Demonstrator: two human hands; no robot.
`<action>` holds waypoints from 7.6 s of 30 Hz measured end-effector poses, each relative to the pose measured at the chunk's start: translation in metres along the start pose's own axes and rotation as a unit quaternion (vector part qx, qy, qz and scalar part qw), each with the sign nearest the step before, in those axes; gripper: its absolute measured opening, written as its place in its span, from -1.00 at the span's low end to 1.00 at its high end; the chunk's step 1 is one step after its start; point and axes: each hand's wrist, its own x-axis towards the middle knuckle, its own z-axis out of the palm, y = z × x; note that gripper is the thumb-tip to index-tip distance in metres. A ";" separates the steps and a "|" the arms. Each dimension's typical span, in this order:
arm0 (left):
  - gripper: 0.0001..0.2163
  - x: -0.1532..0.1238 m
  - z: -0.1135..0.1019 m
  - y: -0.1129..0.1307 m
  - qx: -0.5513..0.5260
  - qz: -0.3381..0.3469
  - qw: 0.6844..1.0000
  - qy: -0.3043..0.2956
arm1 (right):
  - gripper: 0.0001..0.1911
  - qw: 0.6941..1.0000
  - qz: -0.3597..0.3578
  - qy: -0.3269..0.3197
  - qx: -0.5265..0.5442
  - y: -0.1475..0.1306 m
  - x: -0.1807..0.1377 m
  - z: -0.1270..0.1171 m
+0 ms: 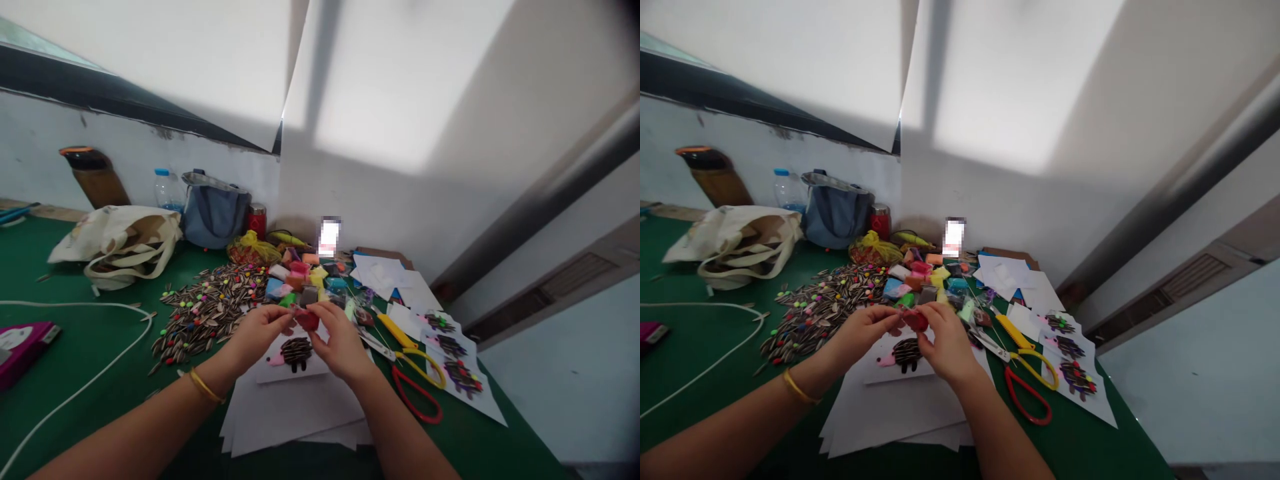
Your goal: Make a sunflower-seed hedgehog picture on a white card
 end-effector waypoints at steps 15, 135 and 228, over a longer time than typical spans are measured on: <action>-0.73 -0.002 0.012 -0.019 -0.059 -0.020 0.997 -0.044 | -0.61 0.997 -0.010 0.026 -0.076 0.009 -0.015 0.010; -0.79 -0.027 0.017 -0.020 0.241 0.205 0.945 -0.083 | -0.84 0.994 -0.107 0.032 0.021 -0.019 -0.014 0.014; -0.96 -0.014 0.010 -0.031 0.173 0.222 0.956 0.077 | -0.32 0.903 0.139 -0.062 0.401 0.005 -0.022 0.026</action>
